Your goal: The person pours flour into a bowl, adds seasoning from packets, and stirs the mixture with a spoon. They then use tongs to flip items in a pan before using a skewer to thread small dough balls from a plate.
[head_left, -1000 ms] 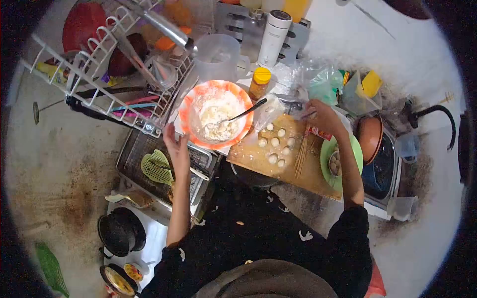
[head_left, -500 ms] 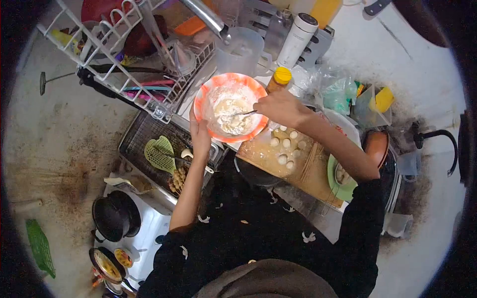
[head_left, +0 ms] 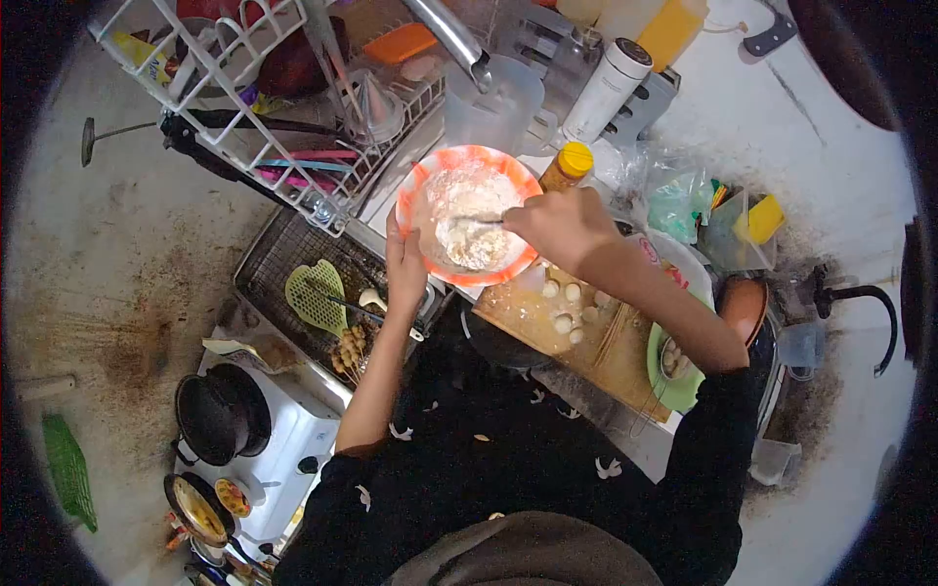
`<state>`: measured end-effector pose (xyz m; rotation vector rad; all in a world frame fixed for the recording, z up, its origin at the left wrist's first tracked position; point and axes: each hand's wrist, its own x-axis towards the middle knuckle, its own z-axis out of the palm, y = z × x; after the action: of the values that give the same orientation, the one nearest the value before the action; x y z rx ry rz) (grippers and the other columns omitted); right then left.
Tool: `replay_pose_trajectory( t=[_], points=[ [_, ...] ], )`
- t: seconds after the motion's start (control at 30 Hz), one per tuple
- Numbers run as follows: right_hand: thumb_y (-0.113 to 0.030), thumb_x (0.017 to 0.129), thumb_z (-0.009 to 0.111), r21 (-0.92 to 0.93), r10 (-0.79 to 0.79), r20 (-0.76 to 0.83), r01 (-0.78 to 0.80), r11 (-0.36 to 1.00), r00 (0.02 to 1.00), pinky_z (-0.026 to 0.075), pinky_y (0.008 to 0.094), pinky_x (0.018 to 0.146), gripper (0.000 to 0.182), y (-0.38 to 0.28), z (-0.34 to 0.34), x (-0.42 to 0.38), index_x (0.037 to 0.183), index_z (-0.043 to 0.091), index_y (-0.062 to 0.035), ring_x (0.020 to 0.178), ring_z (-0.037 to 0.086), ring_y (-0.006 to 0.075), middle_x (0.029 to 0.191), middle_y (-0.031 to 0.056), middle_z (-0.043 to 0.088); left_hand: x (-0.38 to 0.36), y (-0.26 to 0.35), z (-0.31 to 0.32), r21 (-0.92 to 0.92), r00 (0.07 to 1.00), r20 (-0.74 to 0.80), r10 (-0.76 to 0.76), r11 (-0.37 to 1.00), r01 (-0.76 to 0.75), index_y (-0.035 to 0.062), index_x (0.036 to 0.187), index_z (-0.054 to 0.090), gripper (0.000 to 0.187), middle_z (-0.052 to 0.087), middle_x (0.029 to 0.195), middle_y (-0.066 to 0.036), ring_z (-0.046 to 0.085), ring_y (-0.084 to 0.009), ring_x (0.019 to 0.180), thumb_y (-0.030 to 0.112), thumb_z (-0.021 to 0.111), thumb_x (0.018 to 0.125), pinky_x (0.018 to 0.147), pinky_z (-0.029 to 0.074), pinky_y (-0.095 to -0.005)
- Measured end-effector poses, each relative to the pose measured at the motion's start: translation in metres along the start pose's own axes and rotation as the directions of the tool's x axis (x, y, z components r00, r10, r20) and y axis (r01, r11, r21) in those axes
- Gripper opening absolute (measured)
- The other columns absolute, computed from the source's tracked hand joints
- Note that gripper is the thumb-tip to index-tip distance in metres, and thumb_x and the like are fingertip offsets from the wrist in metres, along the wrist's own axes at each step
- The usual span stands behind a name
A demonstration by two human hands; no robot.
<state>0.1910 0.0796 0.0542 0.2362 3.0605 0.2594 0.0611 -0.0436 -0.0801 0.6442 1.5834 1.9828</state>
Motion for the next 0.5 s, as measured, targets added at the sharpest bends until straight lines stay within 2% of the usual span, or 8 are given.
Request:
replay_pose_trajectory(
  t=[0.07,0.1,0.13,0.2,0.27,0.37,0.43,0.5],
  points=[
    [-0.014,0.074,0.049,0.011,-0.058,0.140,0.057,0.998,0.988,0.047,0.0354,0.050,0.013,-0.006,-0.010,-0.004,0.080,0.060,-0.0110,0.062,0.061,0.0219,0.065,0.0060,0.059,0.001,-0.004,-0.002,-0.021,1.000,0.004,-0.003,1.000,0.003,-0.0024,0.127,0.025,0.046,0.038,0.124,-0.017,0.038,-0.0227,0.114,0.001,0.029,0.082,0.095,0.028,-0.0291],
    [-0.014,0.074,0.049,0.014,-0.056,0.140,0.054,0.998,0.989,0.047,0.0354,0.050,0.013,-0.008,-0.004,-0.002,0.080,0.060,-0.0110,0.062,0.061,0.0219,0.065,0.0060,0.059,0.002,-0.015,-0.007,0.048,1.000,-0.009,-0.022,0.999,0.022,-0.0041,0.129,0.021,0.048,0.034,0.128,-0.018,0.035,-0.0228,0.117,0.004,0.033,0.083,0.096,0.027,-0.0296],
    [-0.014,0.074,0.050,-0.015,-0.060,0.125,0.062,0.998,0.990,0.047,0.0350,0.049,0.012,-0.011,0.008,0.001,0.080,0.060,-0.0111,0.061,0.060,0.0214,0.064,0.0058,0.059,0.003,-0.016,-0.009,0.117,0.999,-0.023,-0.040,0.992,0.043,-0.0057,0.131,0.017,0.052,0.029,0.131,-0.019,0.033,-0.0229,0.119,0.007,0.036,0.084,0.097,0.027,-0.0302],
    [-0.014,0.073,0.050,-0.045,-0.066,0.109,0.072,0.996,0.992,0.047,0.0347,0.049,0.012,-0.009,0.026,0.006,0.080,0.060,-0.0112,0.059,0.060,0.0209,0.063,0.0056,0.058,0.000,-0.003,-0.004,0.086,0.999,0.017,-0.028,0.996,0.027,-0.0041,0.129,0.020,0.049,0.033,0.128,-0.018,0.034,-0.0223,0.117,0.003,0.033,0.083,0.097,0.027,-0.0294],
    [-0.014,0.073,0.051,-0.043,0.037,-0.048,-0.039,0.998,0.998,0.046,0.0347,0.048,0.011,0.002,0.039,0.019,0.078,0.061,-0.0106,0.056,0.060,0.0210,0.061,0.0059,0.058,-0.003,0.008,-0.003,0.056,0.998,0.052,-0.016,0.998,0.013,-0.0024,0.128,0.023,0.047,0.036,0.125,-0.017,0.036,-0.0217,0.116,-0.001,0.030,0.081,0.096,0.027,-0.0285],
    [-0.014,0.074,0.051,-0.087,0.037,-0.119,-0.048,0.995,0.992,0.046,0.0344,0.048,0.012,0.014,0.054,0.033,0.077,0.061,-0.0113,0.054,0.059,0.0208,0.060,0.0053,0.058,-0.003,0.007,-0.004,0.184,0.998,0.038,-0.045,0.982,0.037,-0.0024,0.127,0.024,0.048,0.035,0.126,-0.016,0.036,-0.0225,0.116,-0.003,0.029,0.080,0.096,0.027,-0.0293],
    [-0.014,0.074,0.050,-0.044,0.012,-0.061,-0.015,0.999,0.998,0.046,0.0341,0.048,0.012,0.002,0.048,0.027,0.077,0.061,-0.0120,0.054,0.059,0.0204,0.060,0.0053,0.058,-0.002,-0.003,-0.006,0.081,0.998,0.052,0.042,0.996,-0.046,-0.0031,0.127,0.024,0.049,0.035,0.124,-0.017,0.035,-0.0243,0.116,-0.004,0.029,0.078,0.097,0.026,-0.0303],
    [-0.014,0.075,0.050,0.001,-0.019,0.000,0.019,1.000,1.000,0.046,0.0338,0.047,0.012,-0.005,0.036,0.017,0.077,0.061,-0.0128,0.055,0.059,0.0200,0.060,0.0052,0.058,0.000,-0.010,-0.005,0.119,0.997,0.020,0.068,0.990,-0.070,-0.0034,0.126,0.024,0.049,0.035,0.124,-0.018,0.035,-0.0250,0.116,-0.004,0.029,0.077,0.097,0.025,-0.0306]
  ],
)
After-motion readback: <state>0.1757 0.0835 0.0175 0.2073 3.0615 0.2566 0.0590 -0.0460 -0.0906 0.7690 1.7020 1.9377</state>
